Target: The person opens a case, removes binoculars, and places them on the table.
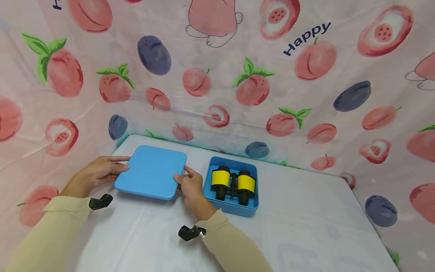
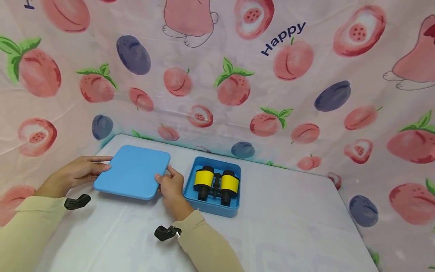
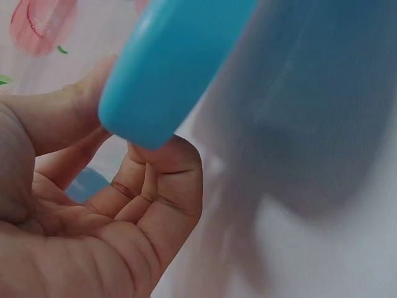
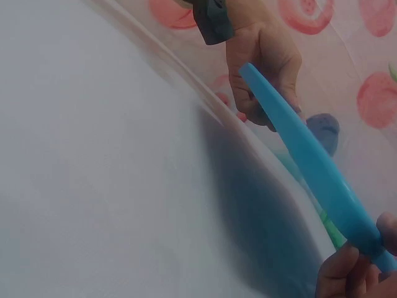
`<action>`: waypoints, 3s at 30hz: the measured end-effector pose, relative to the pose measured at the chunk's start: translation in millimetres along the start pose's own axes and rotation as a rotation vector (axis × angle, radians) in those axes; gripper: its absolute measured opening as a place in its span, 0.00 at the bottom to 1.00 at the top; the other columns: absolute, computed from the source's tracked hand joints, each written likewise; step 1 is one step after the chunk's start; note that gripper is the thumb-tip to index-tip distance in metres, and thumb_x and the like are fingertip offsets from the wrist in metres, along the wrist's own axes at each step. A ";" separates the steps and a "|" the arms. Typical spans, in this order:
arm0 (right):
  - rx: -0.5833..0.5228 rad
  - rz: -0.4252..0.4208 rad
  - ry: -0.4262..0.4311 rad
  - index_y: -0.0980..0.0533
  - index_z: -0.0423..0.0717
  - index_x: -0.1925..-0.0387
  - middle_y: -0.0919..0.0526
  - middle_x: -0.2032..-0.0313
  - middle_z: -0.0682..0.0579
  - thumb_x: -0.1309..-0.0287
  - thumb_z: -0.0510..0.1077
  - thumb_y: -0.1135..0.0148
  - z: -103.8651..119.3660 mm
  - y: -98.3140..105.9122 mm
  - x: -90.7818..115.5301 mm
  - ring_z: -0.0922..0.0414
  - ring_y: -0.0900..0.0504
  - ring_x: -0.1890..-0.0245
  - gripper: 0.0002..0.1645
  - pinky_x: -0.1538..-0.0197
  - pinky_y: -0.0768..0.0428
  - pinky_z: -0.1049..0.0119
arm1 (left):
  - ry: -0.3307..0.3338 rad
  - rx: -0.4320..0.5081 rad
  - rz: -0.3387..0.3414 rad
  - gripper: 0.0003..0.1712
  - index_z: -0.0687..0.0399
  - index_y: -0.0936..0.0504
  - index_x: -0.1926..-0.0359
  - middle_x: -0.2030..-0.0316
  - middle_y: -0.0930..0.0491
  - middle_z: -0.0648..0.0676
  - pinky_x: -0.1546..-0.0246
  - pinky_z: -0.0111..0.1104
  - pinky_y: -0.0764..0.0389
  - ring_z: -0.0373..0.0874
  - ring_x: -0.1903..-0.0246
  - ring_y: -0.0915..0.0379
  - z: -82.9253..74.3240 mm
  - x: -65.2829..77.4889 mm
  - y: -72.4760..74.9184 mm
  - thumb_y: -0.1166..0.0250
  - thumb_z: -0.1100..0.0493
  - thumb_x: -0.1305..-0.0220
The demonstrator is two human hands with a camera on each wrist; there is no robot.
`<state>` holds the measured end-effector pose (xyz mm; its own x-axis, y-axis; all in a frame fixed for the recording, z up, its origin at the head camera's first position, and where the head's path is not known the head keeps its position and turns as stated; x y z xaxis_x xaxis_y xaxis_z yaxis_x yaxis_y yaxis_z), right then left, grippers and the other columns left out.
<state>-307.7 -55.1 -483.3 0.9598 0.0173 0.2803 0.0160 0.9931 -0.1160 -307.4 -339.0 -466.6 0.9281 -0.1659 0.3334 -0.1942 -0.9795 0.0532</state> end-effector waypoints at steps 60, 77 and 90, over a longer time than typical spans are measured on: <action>0.284 -0.203 0.139 0.20 0.50 0.35 0.17 0.56 0.51 0.33 0.44 0.30 5.0 6.4 1.2 0.58 0.18 0.60 0.26 0.51 0.12 0.64 | 0.092 -0.424 -0.232 0.36 0.77 0.34 0.29 0.59 0.13 0.56 0.61 0.28 0.12 0.38 0.67 0.17 -5.7 -1.8 22.7 0.35 0.56 0.26; 0.048 -0.104 0.182 0.17 0.52 0.39 0.17 0.57 0.49 0.33 0.43 0.29 44.9 24.2 14.4 0.50 0.11 0.58 0.22 0.46 0.11 0.61 | -0.056 0.008 -0.037 0.44 0.70 0.45 0.21 0.65 0.11 0.39 0.49 0.33 0.13 0.34 0.60 0.11 -49.5 -4.4 -46.4 0.33 0.59 0.27; -0.001 -0.076 0.158 0.18 0.51 0.38 0.17 0.57 0.50 0.32 0.43 0.31 68.3 61.9 21.5 0.57 0.11 0.59 0.22 0.42 0.13 0.60 | -0.107 0.022 0.040 0.41 0.69 0.41 0.22 0.60 0.12 0.40 0.43 0.40 0.15 0.36 0.55 0.12 -66.0 -12.1 -104.3 0.33 0.60 0.28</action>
<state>-305.2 14.6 -419.3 0.9879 -0.0764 0.1352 0.0905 0.9907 -0.1012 -319.4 -227.3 -414.1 0.9485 -0.2151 0.2325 -0.2259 -0.9739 0.0209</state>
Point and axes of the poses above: each hand's wrist, its own x-axis away from the middle knuckle, its own y-axis out of the back of the hand, z = x × y, the point moved 10 cm from there along -x, towards the middle knuckle
